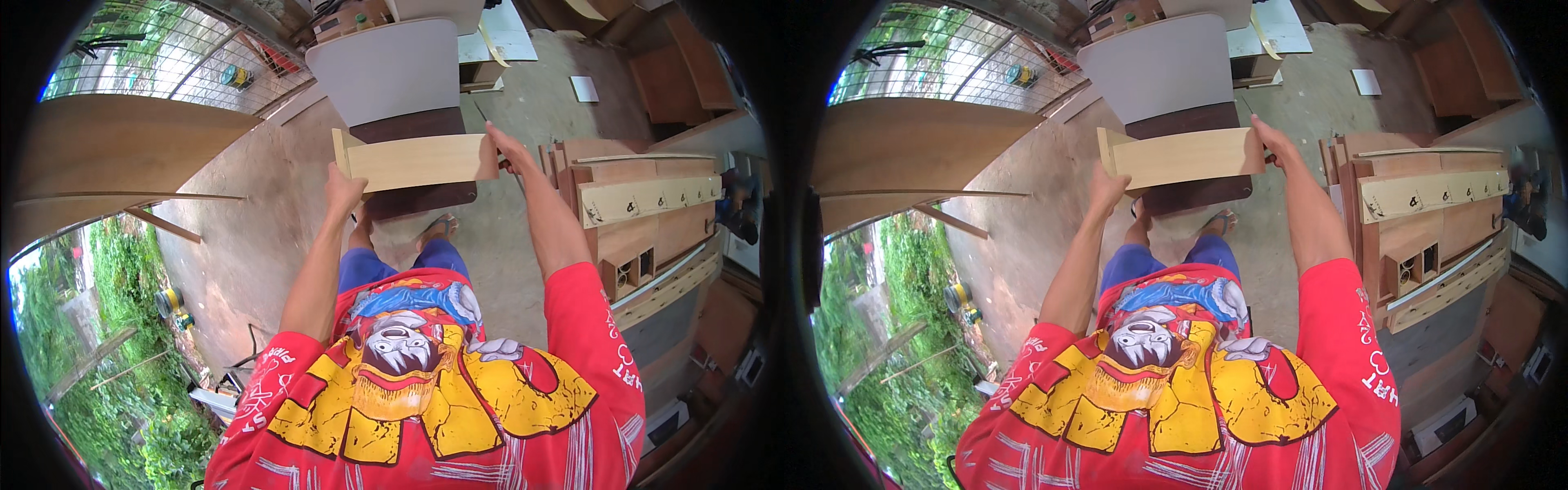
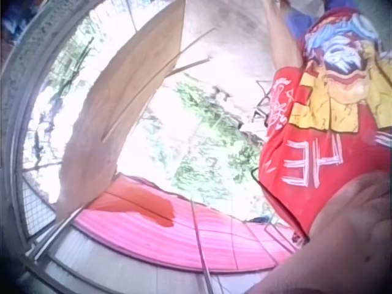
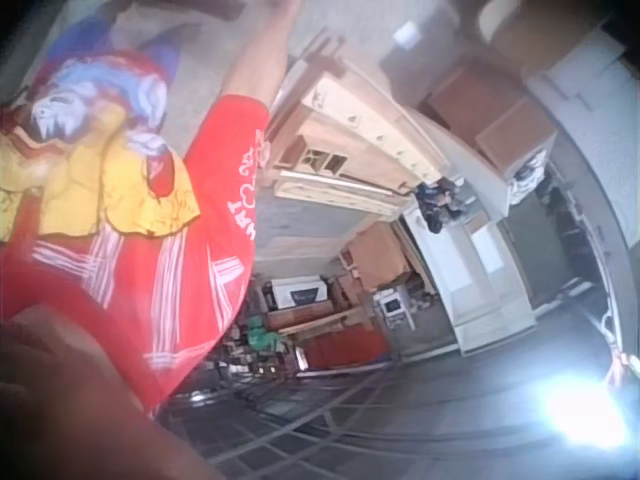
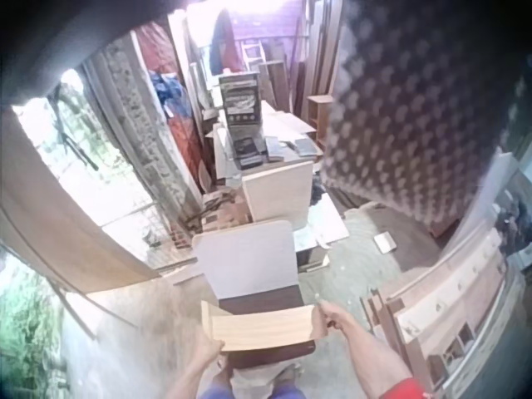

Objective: The person measures and marks a wooden panel using a metal ruler and pencil, then hammers nails into the panel to attach it to a larger furniture piece. The person repeatedly checks alignment and adjusts the panel during assembly.

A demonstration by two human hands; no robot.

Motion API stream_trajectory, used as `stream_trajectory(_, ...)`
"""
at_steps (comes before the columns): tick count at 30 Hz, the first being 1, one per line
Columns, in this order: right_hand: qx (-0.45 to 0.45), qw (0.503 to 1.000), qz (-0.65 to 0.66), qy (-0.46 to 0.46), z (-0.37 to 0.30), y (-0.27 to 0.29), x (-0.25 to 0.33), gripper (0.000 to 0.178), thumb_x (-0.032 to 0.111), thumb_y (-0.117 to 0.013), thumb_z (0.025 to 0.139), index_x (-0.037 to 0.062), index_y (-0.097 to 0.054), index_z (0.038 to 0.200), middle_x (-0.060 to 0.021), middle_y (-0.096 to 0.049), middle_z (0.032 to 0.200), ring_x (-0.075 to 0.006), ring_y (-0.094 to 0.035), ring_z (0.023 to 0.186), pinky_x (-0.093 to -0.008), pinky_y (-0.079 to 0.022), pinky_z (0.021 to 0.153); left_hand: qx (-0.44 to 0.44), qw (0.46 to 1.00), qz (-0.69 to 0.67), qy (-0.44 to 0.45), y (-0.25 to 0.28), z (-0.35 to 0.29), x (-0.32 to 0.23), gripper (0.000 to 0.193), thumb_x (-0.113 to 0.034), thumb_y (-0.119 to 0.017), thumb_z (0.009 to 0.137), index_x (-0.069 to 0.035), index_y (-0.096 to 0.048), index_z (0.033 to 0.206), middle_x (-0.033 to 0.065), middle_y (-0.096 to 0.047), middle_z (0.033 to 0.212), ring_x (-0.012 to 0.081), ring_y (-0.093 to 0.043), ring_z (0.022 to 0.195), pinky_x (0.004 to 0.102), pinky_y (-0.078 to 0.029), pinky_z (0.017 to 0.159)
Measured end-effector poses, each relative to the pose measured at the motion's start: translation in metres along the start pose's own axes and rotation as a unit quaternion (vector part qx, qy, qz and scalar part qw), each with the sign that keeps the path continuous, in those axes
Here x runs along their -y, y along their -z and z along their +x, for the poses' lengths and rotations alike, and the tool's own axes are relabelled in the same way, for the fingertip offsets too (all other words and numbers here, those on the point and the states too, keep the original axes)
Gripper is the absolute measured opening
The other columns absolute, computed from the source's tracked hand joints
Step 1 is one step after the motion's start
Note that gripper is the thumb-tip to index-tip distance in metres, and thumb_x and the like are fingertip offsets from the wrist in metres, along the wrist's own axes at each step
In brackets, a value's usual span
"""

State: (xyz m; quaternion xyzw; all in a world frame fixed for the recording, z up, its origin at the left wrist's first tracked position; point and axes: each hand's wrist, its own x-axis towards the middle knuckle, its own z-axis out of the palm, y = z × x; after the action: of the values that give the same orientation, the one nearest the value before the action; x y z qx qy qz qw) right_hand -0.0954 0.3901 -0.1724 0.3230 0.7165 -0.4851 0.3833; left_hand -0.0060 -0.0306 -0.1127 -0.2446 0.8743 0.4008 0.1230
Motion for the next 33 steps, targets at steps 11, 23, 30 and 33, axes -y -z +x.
stream_trajectory(11, 0.08, 0.992, 0.004, -0.098, -0.021, 0.007, 0.002, 0.072, 0.088, -0.048, 0.091, 0.0176, -0.061, 0.099, -0.0076, -0.056, 0.083, -0.0196, -0.047, 0.059, -0.0377, -0.025, 0.053, 0.158, 0.983, -0.083, -0.041, 0.014, 0.029, 0.004, 0.06, -0.002, -0.08, 0.092, 0.004, -0.058, 0.148, 0.0236, -0.074, 0.139, 0.0371, -0.072, 0.13, 0.0445, -0.055, 0.111)
stream_trajectory(23, 0.052, 0.948, 0.291, -0.117, -0.134, -0.052, -0.134, 0.07, 0.086, -0.05, 0.09, 0.0189, -0.07, 0.085, -0.0005, -0.06, 0.066, -0.015, -0.05, 0.052, -0.0312, -0.028, 0.045, 0.258, 0.961, 0.024, -0.096, 0.067, 0.004, -0.056, 0.075, 0.008, -0.062, 0.086, -0.001, -0.055, 0.16, 0.0232, -0.074, 0.139, 0.0344, -0.072, 0.13, 0.0439, -0.054, 0.113)
stream_trajectory(30, 0.025, 0.847, 0.511, -0.143, -0.205, -0.143, -0.182, 0.066, 0.081, -0.049, 0.095, 0.0192, -0.069, 0.086, 0.0032, -0.057, 0.061, -0.0124, -0.049, 0.046, -0.0268, -0.029, 0.038, 0.391, 0.876, 0.243, -0.143, 0.051, 0.053, -0.155, 0.076, 0.0, -0.058, 0.084, -0.009, -0.058, 0.16, 0.023, -0.077, 0.123, 0.032, -0.076, 0.116, 0.0442, -0.059, 0.1)
stream_trajectory(33, 0.004, 0.826, 0.552, -0.119, -0.212, -0.177, -0.185, 0.073, 0.086, -0.049, 0.092, 0.0164, -0.068, 0.08, -0.0005, -0.057, 0.063, -0.017, -0.05, 0.052, -0.0312, -0.029, 0.044, 0.442, 0.843, 0.233, -0.201, 0.03, 0.082, -0.16, 0.08, 0.004, -0.056, 0.079, -0.008, -0.06, 0.158, 0.0189, -0.077, 0.116, 0.0293, -0.076, 0.106, 0.0407, -0.059, 0.098)
